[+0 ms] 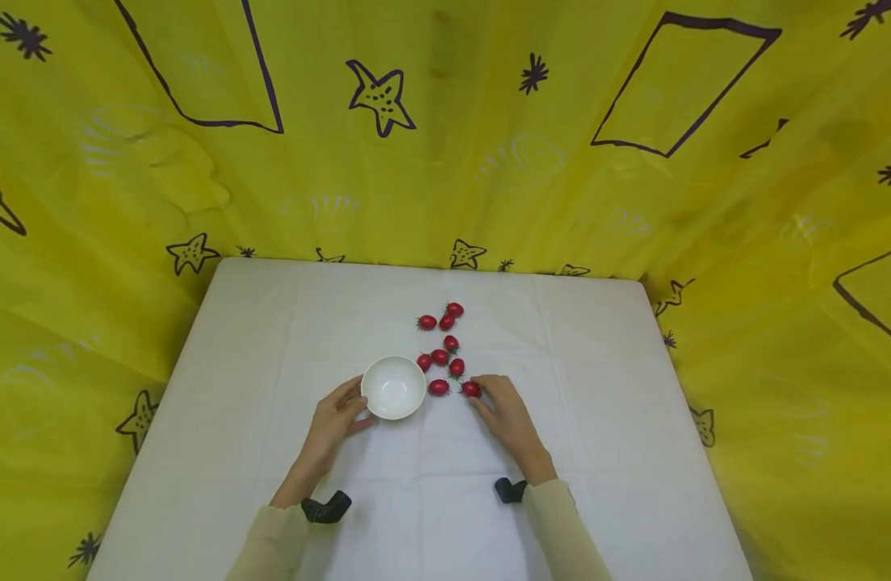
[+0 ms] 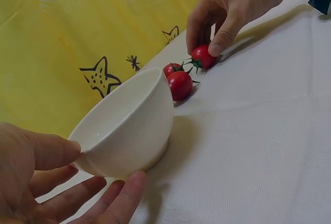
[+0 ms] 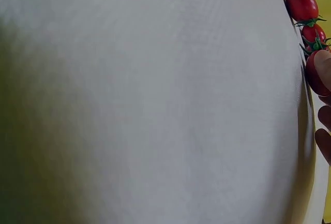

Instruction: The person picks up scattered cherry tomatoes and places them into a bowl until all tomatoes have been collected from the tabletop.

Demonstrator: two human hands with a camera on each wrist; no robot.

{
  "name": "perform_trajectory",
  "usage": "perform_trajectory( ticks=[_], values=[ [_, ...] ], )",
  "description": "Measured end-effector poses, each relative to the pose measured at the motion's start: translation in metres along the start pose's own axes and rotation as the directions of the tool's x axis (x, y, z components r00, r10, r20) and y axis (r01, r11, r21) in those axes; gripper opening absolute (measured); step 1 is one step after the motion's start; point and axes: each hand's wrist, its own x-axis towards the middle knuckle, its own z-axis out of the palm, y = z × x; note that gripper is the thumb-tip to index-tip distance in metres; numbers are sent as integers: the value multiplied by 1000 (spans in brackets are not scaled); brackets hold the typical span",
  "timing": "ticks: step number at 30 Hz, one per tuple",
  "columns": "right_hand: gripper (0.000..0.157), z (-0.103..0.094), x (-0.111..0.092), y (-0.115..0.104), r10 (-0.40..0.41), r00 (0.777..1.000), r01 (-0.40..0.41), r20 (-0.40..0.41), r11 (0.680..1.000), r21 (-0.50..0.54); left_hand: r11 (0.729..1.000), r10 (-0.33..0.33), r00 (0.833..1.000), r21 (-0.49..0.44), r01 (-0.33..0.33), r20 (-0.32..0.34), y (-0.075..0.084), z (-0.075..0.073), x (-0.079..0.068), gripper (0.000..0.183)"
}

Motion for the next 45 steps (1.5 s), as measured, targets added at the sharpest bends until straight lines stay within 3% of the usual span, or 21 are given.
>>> perform_trajectory(
  ticks=[5, 9, 17, 28, 36, 45],
  values=[
    [39, -2, 1, -4, -11, 1000, 11, -1, 1000, 4, 1000, 1, 1000, -8, -1, 2, 1, 1, 2, 54],
    [40, -4, 3, -11, -70, 997, 70, -29, 998, 0, 1000, -1, 1000, -9, 1, 5, 1, 1, 3, 54],
    [44, -9, 11, -26, -187, 978, 189, -91, 982, 16, 1000, -2, 1000, -30, 2, 18, 3, -1, 4, 54],
    [43, -6, 20, -45, -262, 959, 268, -110, 963, 42, 999, -12, 1000, -46, 13, 15, 4, 0, 3, 54],
    [46, 4, 28, -58, -309, 946, 316, -99, 947, 61, 998, -19, 1000, -61, 19, 8, 1, -1, 3, 53],
    [41, 8, 33, -74, -312, 950, 313, -25, 945, 97, 997, -27, 1000, -73, 28, 13, 1, -1, 0, 53]
  ],
)
